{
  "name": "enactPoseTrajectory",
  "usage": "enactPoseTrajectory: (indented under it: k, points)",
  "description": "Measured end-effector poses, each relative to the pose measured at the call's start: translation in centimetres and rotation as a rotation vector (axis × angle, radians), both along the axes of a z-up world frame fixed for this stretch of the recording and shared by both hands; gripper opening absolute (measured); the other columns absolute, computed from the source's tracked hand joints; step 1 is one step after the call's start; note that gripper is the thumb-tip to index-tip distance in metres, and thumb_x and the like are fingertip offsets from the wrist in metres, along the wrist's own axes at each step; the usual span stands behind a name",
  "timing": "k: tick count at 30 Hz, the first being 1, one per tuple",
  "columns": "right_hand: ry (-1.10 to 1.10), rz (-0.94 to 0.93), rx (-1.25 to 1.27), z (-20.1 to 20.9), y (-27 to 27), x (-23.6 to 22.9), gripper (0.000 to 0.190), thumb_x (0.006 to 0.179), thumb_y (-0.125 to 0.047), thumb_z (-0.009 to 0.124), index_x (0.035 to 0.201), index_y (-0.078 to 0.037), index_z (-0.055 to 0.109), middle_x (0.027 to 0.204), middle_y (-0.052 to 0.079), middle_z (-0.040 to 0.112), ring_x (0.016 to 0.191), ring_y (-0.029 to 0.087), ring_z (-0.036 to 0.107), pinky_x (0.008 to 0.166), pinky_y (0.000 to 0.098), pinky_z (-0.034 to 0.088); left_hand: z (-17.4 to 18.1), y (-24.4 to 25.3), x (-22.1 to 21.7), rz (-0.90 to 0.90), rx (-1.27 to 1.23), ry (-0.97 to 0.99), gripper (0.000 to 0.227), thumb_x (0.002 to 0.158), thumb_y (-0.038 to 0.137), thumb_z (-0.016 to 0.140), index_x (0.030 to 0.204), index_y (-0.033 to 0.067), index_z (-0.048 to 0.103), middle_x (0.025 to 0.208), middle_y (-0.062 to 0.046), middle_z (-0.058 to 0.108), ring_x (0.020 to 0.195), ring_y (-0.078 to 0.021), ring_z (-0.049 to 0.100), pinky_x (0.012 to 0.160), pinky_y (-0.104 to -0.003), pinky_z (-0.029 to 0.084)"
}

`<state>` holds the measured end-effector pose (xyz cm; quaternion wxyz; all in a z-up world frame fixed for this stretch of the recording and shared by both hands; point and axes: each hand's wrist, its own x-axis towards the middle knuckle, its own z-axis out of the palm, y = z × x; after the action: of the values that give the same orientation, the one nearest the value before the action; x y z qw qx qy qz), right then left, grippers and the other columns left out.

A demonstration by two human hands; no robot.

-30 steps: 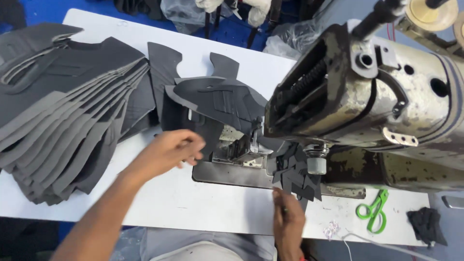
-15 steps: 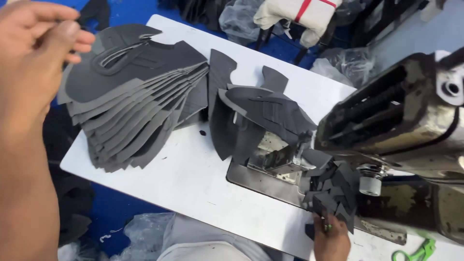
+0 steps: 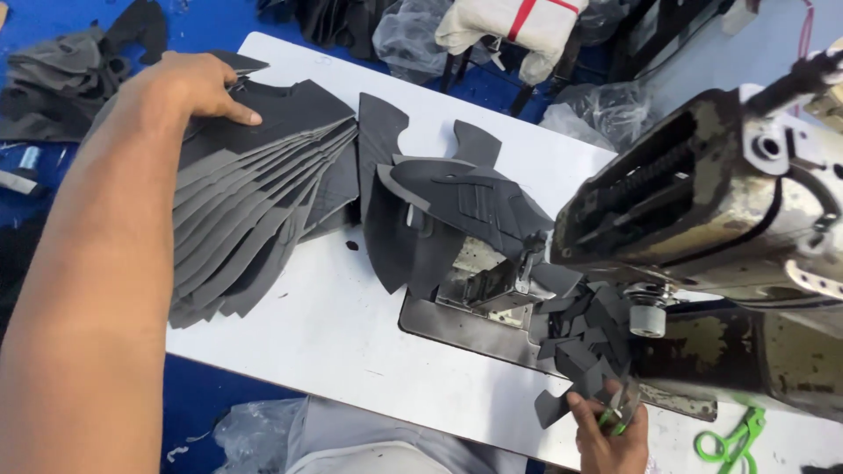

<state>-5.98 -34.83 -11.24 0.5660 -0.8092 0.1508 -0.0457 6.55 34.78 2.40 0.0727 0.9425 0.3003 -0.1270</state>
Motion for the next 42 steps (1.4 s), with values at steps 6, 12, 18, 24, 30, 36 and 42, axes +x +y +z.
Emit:
enactPoseTrajectory:
  k: [6,12,18,24,30,36,42]
  points:
    - [0.083,-0.051,-0.062,-1.9,-1.1,-1.1,0.036,0.084,-0.008,0.085,0.107,0.008,0.062,0.07,0.016,0.065,0.051,0.016,0.057,0.044,0.0312,0.042,1.0,-0.1,1.1,-0.039,-0.006,0.138,0.095,0.066,0.06,0.09,0.15,0.0296,0.056,0.15,-0.007,0.057,0.139,-0.0377,0.05,0.11,-0.059,0.044]
    - [0.077,0.033,0.0,-0.3,0.4,-1.1,0.04,0.082,-0.006,0.079,0.12,0.003,0.069,0.083,0.014,0.072,0.052,0.013,0.057,0.044,0.0285,0.041,0.4,-0.2,2.3,-0.137,0.033,0.101,0.087,0.062,0.052,0.096,0.139,0.0226,0.068,0.144,-0.014,0.062,0.137,-0.0406,0.051,0.106,-0.058,0.047]
    - [0.125,-0.015,-0.05,-2.8,-1.0,-1.1,0.05,0.083,-0.001,0.082,0.127,0.003,0.059,0.08,0.018,0.071,0.053,0.016,0.062,0.044,0.0315,0.046,2.0,-3.1,0.6,-0.359,0.475,-0.184,0.084,0.057,0.051,0.098,0.119,0.0006,0.073,0.115,-0.022,0.071,0.111,-0.0383,0.066,0.09,-0.05,0.053]
    - [0.118,-0.053,0.026,0.5,0.6,-1.6,0.02,0.089,-0.004,0.078,0.101,0.009,0.07,0.061,0.014,0.059,0.049,0.016,0.053,0.044,0.0317,0.037,11.3,-2.2,-7.8,-0.44,0.211,-0.515,0.038,0.087,0.034,0.085,0.107,0.0028,0.074,0.093,-0.02,0.074,0.084,-0.0347,0.074,0.07,-0.046,0.059]
    - [-0.04,-0.076,0.171,3.7,2.0,-1.5,0.018,0.091,-0.001,0.075,0.101,0.01,0.066,0.069,0.012,0.06,0.051,0.014,0.052,0.043,0.0315,0.035,21.0,-17.2,-19.1,-0.325,-0.63,-0.699,0.037,0.098,0.026,0.068,0.124,0.0024,0.057,0.103,-0.013,0.073,0.078,-0.0207,0.078,0.065,-0.033,0.064]
    - [-0.062,-0.082,0.245,9.0,3.3,-2.3,0.018,0.093,0.003,0.072,0.109,0.01,0.066,0.08,0.013,0.063,0.059,0.012,0.054,0.047,0.0296,0.038,2.4,-31.6,-19.3,-0.137,-1.377,-0.626,0.032,0.098,0.014,0.059,0.123,-0.0022,0.048,0.097,-0.012,0.07,0.08,-0.0167,0.079,0.063,-0.03,0.067]
    - [-0.206,0.063,0.259,12.4,5.4,-4.3,0.031,0.088,0.007,0.07,0.118,0.004,0.061,0.089,0.014,0.068,0.057,0.012,0.056,0.045,0.0251,0.039,-1.9,-37.7,-19.7,-0.124,-1.604,-0.456,0.019,0.105,0.012,0.053,0.113,-0.0018,0.042,0.087,-0.007,0.059,0.084,-0.0105,0.073,0.073,-0.033,0.071]
